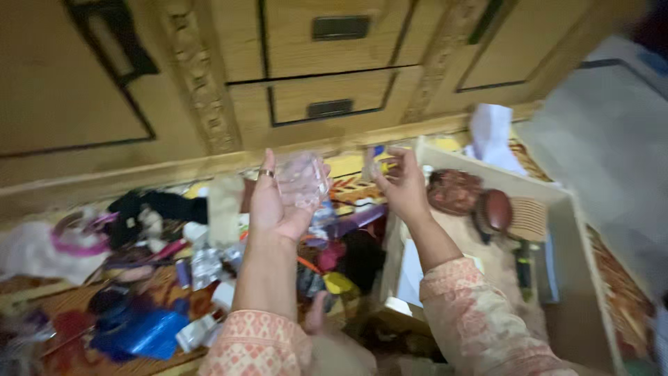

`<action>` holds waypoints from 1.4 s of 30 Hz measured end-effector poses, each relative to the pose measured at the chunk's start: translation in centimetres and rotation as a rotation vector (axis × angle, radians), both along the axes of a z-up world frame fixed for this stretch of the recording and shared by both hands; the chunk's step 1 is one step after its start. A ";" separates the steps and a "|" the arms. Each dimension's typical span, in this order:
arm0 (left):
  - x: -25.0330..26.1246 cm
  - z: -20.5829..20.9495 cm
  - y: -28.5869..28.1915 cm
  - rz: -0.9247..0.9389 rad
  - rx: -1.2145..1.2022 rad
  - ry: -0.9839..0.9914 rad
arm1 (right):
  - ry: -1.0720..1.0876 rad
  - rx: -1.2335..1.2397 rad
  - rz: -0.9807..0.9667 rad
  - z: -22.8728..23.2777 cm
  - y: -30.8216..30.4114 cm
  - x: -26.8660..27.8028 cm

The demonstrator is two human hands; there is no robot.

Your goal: The person sits on the floor and sorts through a cluttered pile of miscellaneous items, including papers, hair accessories, and small containers. They pick up and place items into an open drawer, organizing the contents.

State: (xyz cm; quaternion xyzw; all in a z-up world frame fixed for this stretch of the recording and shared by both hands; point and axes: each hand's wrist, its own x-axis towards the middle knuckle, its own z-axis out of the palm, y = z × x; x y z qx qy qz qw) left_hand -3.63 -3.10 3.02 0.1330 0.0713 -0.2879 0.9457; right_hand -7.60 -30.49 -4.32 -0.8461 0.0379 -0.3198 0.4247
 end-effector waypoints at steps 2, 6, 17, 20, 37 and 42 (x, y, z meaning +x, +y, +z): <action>-1.4 1.4 -3.6 -0.015 -0.060 0.012 | 0.029 -0.101 -0.201 1.5 -3.7 -2.6; -5.1 0.7 -8.4 -0.053 0.070 0.139 | 0.284 -0.195 -0.396 0.5 -9.1 -6.3; 1.7 -1.1 1.4 0.060 0.194 -0.020 | 0.342 0.095 -0.433 -14.1 -11.1 -0.1; 2.2 -0.3 2.9 0.106 0.163 -0.048 | 0.400 -0.360 -0.433 -11.1 -10.7 -0.5; 2.7 0.2 6.0 0.138 0.229 -0.098 | 0.908 -0.344 0.026 -11.8 8.6 9.0; 3.1 -0.2 4.6 0.150 0.228 0.000 | 0.885 -0.274 0.089 -12.7 4.3 9.2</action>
